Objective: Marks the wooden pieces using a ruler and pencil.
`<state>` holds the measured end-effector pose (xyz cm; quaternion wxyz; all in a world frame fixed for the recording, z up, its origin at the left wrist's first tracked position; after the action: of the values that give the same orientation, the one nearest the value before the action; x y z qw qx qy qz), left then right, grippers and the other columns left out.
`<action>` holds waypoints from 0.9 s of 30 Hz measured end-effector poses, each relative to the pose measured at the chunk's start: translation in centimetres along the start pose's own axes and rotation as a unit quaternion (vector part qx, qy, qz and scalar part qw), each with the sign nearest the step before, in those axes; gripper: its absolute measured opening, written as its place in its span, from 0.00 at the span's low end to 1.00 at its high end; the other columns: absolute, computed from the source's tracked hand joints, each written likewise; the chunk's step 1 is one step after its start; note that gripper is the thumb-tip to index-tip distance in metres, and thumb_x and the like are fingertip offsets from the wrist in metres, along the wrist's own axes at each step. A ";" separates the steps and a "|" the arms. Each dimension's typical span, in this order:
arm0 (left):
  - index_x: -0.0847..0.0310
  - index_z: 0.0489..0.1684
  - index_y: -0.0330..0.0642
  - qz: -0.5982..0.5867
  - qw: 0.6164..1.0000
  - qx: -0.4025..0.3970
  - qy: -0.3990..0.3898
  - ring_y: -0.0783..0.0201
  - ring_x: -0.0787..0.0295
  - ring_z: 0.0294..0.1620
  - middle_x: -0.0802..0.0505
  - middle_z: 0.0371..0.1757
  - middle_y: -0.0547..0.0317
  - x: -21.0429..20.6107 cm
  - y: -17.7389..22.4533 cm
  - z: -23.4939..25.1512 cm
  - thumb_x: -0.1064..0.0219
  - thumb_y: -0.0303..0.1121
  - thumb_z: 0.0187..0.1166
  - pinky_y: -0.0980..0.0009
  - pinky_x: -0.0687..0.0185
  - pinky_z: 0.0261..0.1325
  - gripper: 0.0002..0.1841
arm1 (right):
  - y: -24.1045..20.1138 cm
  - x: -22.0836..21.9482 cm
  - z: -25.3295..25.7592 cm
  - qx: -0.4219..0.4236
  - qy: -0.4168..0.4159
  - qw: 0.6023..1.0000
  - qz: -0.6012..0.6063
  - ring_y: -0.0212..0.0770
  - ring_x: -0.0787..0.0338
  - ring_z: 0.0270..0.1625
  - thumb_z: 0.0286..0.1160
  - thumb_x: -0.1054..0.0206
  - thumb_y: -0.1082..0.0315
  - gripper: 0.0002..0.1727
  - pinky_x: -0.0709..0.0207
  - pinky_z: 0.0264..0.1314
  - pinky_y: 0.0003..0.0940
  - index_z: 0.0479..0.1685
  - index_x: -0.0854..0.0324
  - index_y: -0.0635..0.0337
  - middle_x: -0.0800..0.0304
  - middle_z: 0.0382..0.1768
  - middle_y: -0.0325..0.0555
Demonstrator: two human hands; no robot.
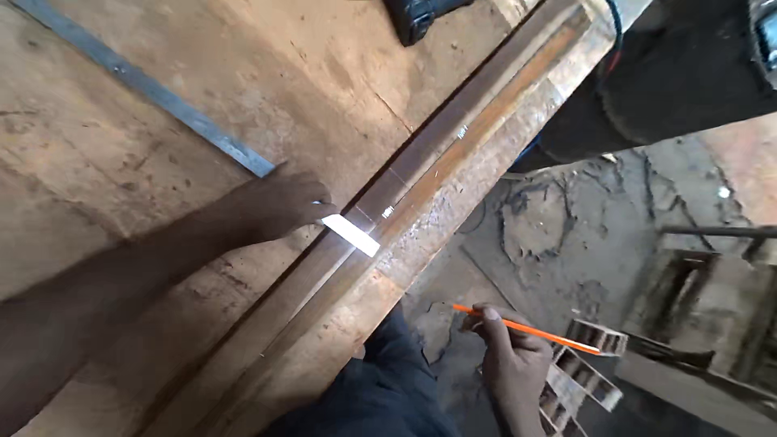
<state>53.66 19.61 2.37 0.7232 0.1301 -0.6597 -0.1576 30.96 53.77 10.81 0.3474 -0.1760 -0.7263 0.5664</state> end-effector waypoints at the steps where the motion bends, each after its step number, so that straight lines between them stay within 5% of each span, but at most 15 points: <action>1: 0.15 0.66 0.56 0.006 1.000 -0.007 -0.010 0.47 0.16 0.63 0.12 0.58 0.55 0.0 -0.4 0.4 0.44 0.37 0.90 0.34 0.26 0.66 0.15 | -0.2 -0.9 -0.7 0.004 -0.001 1.000 0.001 0.40 0.05 0.32 0.85 0.36 0.64 0.11 0.08 0.38 0.36 0.43 0.08 0.58 0.04 0.34 0.45; 14: 0.14 0.68 0.52 0.011 0.998 -0.035 -0.047 0.48 0.15 0.57 0.11 0.56 0.54 1.6 0.2 2.5 0.48 0.38 0.93 0.44 0.28 0.60 0.17 | -0.9 -9.2 -0.7 0.045 0.032 0.998 0.008 0.35 0.07 0.35 0.75 0.26 0.71 0.05 0.09 0.39 0.30 0.46 0.11 0.57 0.05 0.39 0.40; 27: 0.13 0.67 0.53 0.003 0.998 -0.039 -0.042 0.50 0.16 0.57 0.11 0.56 0.54 1.5 -0.2 2.8 0.48 0.40 0.93 0.45 0.30 0.61 0.17 | -0.5 -10.6 1.0 0.056 0.050 0.997 -0.034 0.34 0.07 0.35 0.70 0.27 0.74 0.07 0.08 0.40 0.30 0.45 0.13 0.57 0.06 0.38 0.36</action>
<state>50.98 18.93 3.92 0.6997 0.0925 -0.6835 -0.1864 37.67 46.07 7.90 0.4117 -0.1596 -0.6809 0.5843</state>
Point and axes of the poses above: each hand's wrist, its own z-axis towards the middle knuckle, its own x-axis out of the back of the hand, y = z × x, the point moved 3 cm from there along z, towards the middle knuckle
